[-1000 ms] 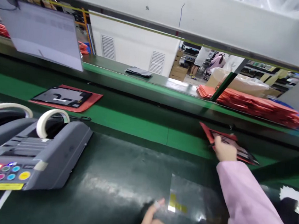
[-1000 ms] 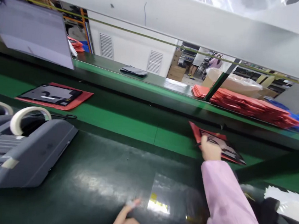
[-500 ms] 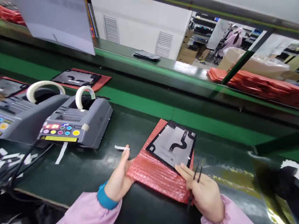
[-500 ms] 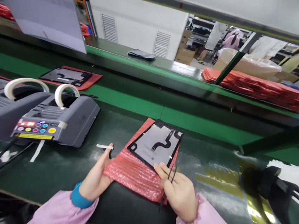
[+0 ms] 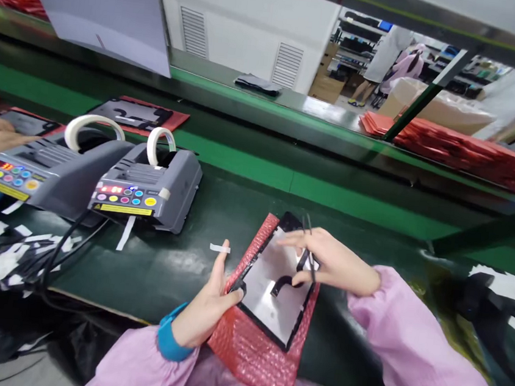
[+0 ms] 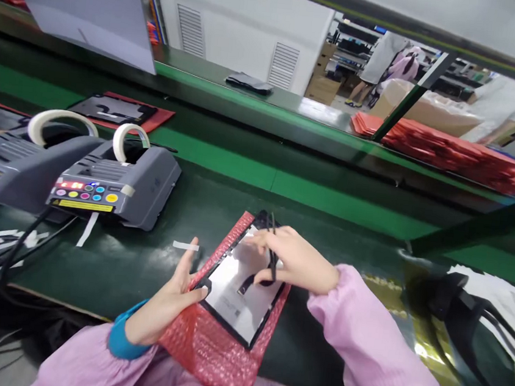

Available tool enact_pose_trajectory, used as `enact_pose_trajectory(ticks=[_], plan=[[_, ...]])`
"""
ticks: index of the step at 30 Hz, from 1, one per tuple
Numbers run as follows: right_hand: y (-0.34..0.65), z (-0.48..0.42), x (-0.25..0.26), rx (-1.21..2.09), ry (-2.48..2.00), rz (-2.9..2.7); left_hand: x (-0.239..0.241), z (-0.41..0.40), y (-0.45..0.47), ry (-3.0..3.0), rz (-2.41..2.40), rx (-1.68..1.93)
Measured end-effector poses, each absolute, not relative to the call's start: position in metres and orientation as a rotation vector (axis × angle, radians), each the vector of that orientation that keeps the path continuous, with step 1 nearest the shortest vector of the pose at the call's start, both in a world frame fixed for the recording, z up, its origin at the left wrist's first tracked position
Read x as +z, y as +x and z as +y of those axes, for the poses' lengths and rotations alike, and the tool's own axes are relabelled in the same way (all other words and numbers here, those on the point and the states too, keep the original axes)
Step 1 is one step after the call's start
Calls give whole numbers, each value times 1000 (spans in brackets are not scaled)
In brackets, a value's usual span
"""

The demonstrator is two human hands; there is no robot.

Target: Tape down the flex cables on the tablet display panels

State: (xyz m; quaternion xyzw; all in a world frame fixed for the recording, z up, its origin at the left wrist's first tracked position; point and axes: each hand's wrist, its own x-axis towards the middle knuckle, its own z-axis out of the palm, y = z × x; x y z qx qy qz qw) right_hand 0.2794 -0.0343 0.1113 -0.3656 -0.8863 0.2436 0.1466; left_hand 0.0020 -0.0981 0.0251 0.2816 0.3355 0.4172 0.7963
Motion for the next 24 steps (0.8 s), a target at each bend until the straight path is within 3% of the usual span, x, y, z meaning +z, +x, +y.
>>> enact_pose_trajectory(ticks=[4, 8, 12, 20, 24], plan=[[252, 1, 119, 613, -943, -2784, 27, -110, -7, 627, 595, 865], [255, 7, 123, 979, -994, -2799, 31, -109, -8, 600, 557, 879], [293, -15, 131, 1275, -1179, -2466, 29, -95, -8, 583, 665, 938], [374, -82, 127, 627, -1598, -1355, 15, -70, -8, 512, 939, 1067], [363, -95, 104, 592, -1515, -836, 5, -73, -3, 625, 864, 1045]])
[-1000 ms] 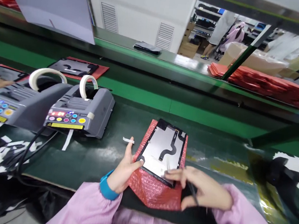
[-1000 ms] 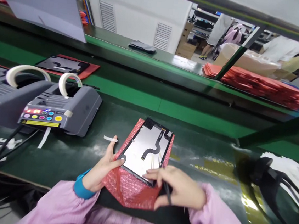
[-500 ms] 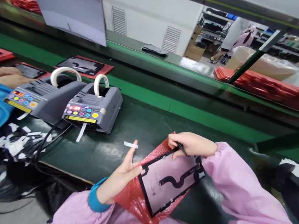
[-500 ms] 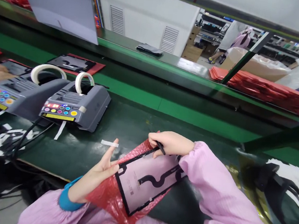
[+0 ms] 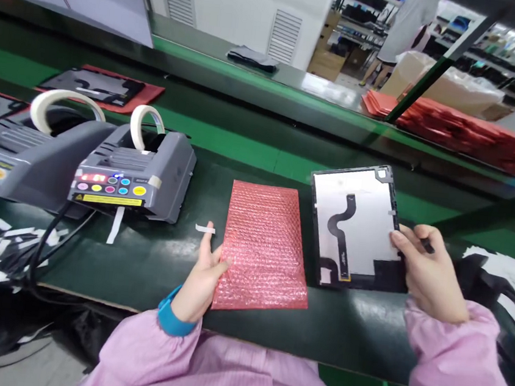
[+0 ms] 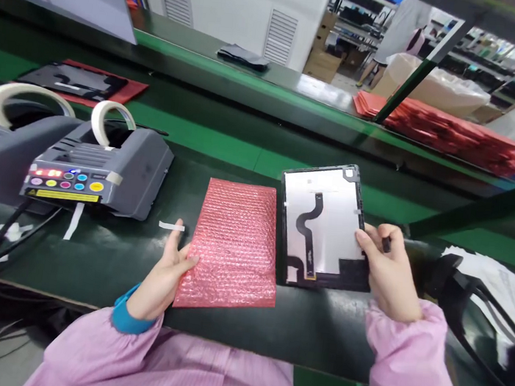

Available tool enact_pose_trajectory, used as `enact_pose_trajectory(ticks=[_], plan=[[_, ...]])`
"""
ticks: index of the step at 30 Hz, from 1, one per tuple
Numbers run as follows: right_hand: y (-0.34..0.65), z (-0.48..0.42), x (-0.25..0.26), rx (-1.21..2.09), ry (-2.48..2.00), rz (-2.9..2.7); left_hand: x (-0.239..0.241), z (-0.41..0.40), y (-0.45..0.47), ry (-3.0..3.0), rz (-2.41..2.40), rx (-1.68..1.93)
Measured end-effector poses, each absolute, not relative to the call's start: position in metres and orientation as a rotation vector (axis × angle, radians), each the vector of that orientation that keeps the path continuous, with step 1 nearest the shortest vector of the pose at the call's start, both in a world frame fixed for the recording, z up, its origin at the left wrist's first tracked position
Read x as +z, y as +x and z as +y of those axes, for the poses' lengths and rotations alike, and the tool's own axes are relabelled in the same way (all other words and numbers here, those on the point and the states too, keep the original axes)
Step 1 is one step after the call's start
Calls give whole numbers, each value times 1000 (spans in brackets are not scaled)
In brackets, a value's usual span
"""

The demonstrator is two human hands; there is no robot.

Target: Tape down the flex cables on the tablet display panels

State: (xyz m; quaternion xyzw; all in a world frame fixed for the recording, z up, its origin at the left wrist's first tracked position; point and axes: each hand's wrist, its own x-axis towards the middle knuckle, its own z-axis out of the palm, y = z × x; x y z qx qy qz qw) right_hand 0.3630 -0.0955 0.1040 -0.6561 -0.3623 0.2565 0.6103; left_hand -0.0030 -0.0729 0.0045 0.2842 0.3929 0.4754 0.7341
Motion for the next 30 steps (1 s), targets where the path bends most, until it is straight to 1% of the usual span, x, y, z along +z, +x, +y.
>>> enact_pose_trajectory(ticks=[2, 6, 10, 15, 20, 23, 26, 28, 30], plan=[[345, -95, 91, 639, -1479, -703, -1, -75, -4, 737, 850, 1073], [293, -87, 61, 728, -1388, -620, -7, -78, -14, 1035, 998, 1192], [247, -80, 21, 771, -1315, -778, -5, -83, -30, 1277, 1061, 1227], [227, -80, -16, 722, -1397, -952, -4, -92, -41, 1531, 1093, 1262], [226, -83, -12, 696, -1467, -1140, -6, -96, -38, 1724, 1081, 1160], [229, -91, 4, 563, -1543, -1354, -2, -98, -37, 1804, 1012, 1135], [234, -108, 19, 449, -1552, -1450, 3, -102, -37, 1919, 959, 1089], [237, -124, 26, 547, -1466, -1455, 5, -106, -37, 1977, 948, 1007], [238, -142, 28, 755, -1362, -1420, 4, -109, -35, 2023, 954, 895]])
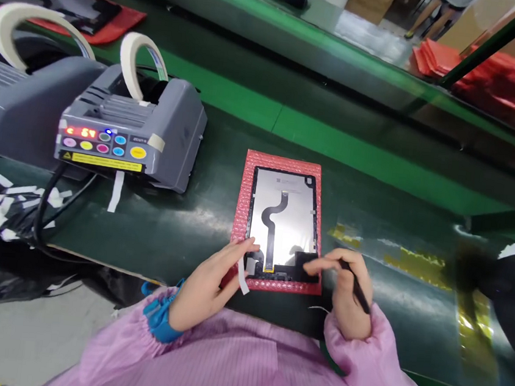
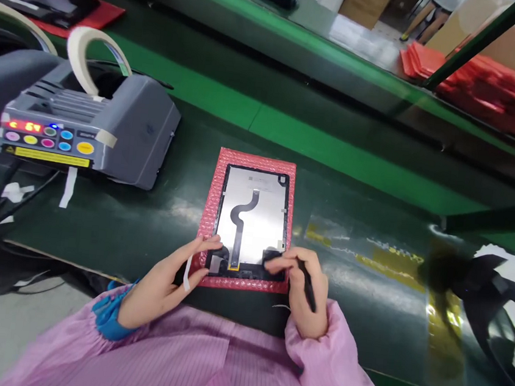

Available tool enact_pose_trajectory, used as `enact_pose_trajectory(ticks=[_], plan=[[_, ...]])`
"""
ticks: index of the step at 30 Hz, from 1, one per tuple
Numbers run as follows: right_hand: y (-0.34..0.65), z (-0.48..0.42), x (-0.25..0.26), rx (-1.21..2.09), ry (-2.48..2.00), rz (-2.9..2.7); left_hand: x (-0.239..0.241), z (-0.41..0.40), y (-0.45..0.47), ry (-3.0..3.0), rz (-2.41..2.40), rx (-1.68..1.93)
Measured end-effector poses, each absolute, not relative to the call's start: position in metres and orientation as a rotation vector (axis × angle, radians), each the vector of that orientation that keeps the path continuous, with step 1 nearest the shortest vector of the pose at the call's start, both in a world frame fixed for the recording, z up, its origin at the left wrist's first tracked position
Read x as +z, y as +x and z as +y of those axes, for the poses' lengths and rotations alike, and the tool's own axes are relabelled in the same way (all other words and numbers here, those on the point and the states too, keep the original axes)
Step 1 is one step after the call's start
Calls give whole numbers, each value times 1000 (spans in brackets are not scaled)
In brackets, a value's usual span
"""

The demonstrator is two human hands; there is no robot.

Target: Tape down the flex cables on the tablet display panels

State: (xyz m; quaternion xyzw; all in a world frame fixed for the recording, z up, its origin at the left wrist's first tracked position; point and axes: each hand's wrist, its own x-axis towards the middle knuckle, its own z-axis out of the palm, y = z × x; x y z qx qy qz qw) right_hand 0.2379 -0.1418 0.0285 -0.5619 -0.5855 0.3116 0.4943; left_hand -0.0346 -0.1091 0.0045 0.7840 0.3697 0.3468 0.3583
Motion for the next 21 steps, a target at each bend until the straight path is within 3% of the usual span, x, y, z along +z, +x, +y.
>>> enact_pose_trajectory(ticks=[2, 11, 21], plan=[[235, -157, 27, 927, -1316, -1328, 2, -111, -31, 2079, 949, 806], [213, -181, 15, 1138, -1378, -970, -10, -110, -19, 2120, 931, 818], [203, -182, 18, 922, -1423, -901, -12, -112, -16, 2007, 885, 917]])
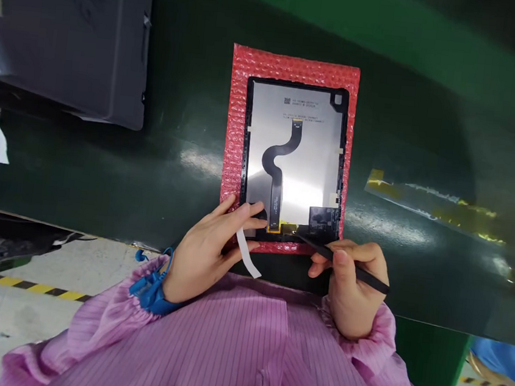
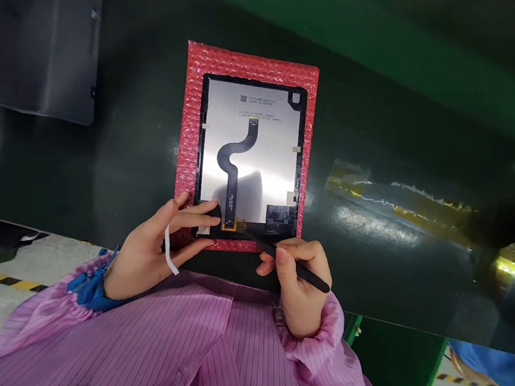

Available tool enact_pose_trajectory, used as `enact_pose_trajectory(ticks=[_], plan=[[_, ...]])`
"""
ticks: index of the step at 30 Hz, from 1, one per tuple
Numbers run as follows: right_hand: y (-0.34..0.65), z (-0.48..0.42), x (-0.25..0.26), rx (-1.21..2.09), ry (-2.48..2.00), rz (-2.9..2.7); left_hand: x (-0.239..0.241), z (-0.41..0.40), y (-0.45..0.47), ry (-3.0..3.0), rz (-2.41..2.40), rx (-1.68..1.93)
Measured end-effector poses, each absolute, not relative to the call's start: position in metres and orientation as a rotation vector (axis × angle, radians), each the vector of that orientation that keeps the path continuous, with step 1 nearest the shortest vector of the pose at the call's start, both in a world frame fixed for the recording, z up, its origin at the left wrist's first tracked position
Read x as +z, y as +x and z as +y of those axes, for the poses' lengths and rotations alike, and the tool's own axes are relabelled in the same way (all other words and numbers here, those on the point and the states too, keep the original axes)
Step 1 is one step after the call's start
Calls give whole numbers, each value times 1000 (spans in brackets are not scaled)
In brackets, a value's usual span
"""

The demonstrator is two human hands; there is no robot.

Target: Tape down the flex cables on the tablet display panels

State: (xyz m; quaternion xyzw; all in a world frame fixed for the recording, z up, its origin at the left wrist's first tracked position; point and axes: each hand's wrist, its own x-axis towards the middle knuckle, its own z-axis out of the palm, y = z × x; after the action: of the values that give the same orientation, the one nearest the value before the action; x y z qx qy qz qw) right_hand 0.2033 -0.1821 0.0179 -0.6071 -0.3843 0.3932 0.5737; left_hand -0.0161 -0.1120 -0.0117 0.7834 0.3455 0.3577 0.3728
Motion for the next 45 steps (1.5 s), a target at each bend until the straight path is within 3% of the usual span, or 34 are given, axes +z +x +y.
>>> enact_pose_trajectory(ticks=[45], plan=[[194, -177, 19, 966, -1606, -984, -2, -111, -12, 2060, 883, 936]])
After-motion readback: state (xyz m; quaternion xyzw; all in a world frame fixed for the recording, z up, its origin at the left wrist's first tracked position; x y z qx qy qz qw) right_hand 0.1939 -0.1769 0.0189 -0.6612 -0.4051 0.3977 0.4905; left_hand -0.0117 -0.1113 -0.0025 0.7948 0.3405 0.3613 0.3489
